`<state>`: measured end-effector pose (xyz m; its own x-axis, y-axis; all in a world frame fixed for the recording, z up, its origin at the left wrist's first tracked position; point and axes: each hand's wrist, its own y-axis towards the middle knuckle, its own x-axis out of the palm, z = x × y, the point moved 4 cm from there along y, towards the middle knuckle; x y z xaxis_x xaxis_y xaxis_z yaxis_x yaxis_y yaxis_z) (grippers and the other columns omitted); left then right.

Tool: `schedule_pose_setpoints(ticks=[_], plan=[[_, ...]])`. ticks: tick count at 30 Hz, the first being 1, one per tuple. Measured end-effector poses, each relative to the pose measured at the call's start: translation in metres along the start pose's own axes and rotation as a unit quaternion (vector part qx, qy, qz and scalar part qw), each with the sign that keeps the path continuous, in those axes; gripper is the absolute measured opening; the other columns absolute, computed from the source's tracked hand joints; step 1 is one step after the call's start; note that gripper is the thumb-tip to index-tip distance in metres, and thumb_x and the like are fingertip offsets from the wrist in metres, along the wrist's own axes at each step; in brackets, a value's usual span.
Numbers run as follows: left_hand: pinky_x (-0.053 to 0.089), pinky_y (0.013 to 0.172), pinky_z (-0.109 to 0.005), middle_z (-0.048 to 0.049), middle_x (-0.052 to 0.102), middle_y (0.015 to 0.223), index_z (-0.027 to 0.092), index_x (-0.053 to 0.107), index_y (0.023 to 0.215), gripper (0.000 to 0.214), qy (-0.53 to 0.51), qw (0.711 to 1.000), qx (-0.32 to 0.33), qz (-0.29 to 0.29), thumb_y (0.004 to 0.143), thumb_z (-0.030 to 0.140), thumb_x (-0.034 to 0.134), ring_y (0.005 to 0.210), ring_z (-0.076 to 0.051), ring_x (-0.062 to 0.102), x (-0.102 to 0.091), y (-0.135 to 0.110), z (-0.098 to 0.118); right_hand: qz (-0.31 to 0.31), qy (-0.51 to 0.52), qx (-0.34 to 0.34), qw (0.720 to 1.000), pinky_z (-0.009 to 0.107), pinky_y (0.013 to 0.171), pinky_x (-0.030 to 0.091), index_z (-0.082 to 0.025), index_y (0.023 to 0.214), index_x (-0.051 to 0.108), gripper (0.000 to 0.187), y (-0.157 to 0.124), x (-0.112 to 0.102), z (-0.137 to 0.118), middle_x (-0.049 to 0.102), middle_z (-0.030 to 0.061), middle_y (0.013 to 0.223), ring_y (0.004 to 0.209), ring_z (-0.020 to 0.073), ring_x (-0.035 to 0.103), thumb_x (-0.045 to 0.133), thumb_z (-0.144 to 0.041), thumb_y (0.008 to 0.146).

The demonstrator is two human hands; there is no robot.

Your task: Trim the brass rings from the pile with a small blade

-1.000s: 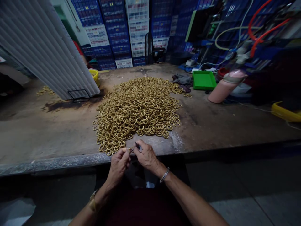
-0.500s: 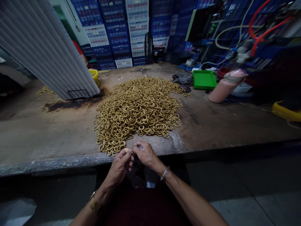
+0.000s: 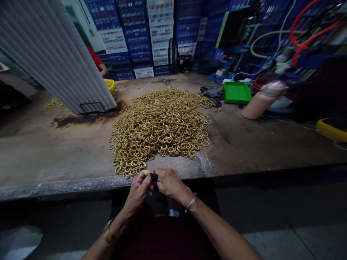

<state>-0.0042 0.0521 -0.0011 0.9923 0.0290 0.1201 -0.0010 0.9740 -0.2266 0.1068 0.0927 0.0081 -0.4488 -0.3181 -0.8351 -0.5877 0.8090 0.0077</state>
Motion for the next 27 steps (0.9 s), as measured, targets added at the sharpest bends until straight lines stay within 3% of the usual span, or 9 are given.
schedule_pose_setpoints(ticks=[8, 12, 15, 20, 24, 27], plan=[[0.035, 0.042, -0.015, 0.0047, 0.047, 0.059, 0.017, 0.045, 0.07, 0.027, -0.024, 0.999, -0.006, 0.02, 0.077, 0.042, 0.051, 0.044, -0.004, 0.04, -0.002, -0.005, 0.003, -0.051, -0.049, 0.038, 0.997, 0.023, 0.055, 0.026, -0.019, 0.083, 0.058, 0.017, 0.008, 0.005, 0.005, 0.064, 0.0045, 0.073, 0.066, 0.0155, 0.056, 0.044, -0.018, 0.073], [0.039, 0.043, -0.018, 0.0029, 0.051, 0.059, 0.016, 0.048, 0.072, 0.026, -0.084, 0.994, -0.044, -0.048, 0.076, 0.041, 0.054, 0.044, -0.005, 0.044, 0.006, -0.025, 0.007, 0.001, -0.099, 0.087, 0.991, 0.025, 0.056, 0.027, -0.018, 0.09, 0.057, 0.021, 0.022, 0.0, 0.015, 0.064, 0.0064, 0.073, 0.065, 0.0172, 0.056, 0.044, -0.016, 0.073], [0.041, 0.043, -0.019, -0.0012, 0.055, 0.068, 0.015, 0.049, 0.073, 0.024, -0.174, 0.978, -0.075, -0.083, 0.075, 0.038, 0.057, 0.049, -0.007, 0.048, 0.006, -0.033, 0.001, 0.049, -0.071, 0.063, 0.994, 0.024, 0.058, 0.029, -0.018, 0.09, 0.056, 0.018, 0.033, -0.002, 0.008, 0.063, 0.0053, 0.074, 0.066, 0.0159, 0.055, 0.045, -0.018, 0.076], [0.041, 0.045, -0.018, -0.0046, 0.055, 0.078, 0.013, 0.051, 0.073, 0.02, -0.283, 0.955, -0.082, -0.012, 0.075, 0.031, 0.059, 0.062, -0.011, 0.053, -0.016, -0.027, -0.015, 0.074, 0.02, -0.038, 0.996, 0.022, 0.062, 0.031, -0.02, 0.095, 0.052, 0.019, 0.043, 0.009, -0.023, 0.061, 0.0031, 0.082, 0.074, 0.0142, 0.054, 0.046, -0.017, 0.078], [0.041, 0.046, -0.019, -0.0041, 0.056, 0.076, 0.013, 0.054, 0.077, 0.015, -0.326, 0.941, -0.086, 0.006, 0.074, 0.028, 0.059, 0.062, -0.011, 0.054, -0.026, -0.024, -0.018, 0.035, -0.022, -0.008, 0.999, 0.023, 0.062, 0.03, -0.021, 0.089, 0.052, 0.015, 0.045, 0.019, -0.028, 0.059, 0.0019, 0.084, 0.077, 0.0141, 0.053, 0.046, -0.016, 0.077], [0.04, 0.047, -0.019, -0.0032, 0.058, 0.076, 0.015, 0.057, 0.086, 0.017, -0.373, 0.921, -0.117, 0.002, 0.073, 0.026, 0.059, 0.06, -0.01, 0.054, -0.026, -0.023, -0.021, 0.039, -0.037, 0.003, 0.999, 0.023, 0.063, 0.03, -0.021, 0.088, 0.052, 0.016, 0.045, 0.022, -0.021, 0.057, 0.0014, 0.085, 0.078, 0.0139, 0.051, 0.046, -0.013, 0.075]])
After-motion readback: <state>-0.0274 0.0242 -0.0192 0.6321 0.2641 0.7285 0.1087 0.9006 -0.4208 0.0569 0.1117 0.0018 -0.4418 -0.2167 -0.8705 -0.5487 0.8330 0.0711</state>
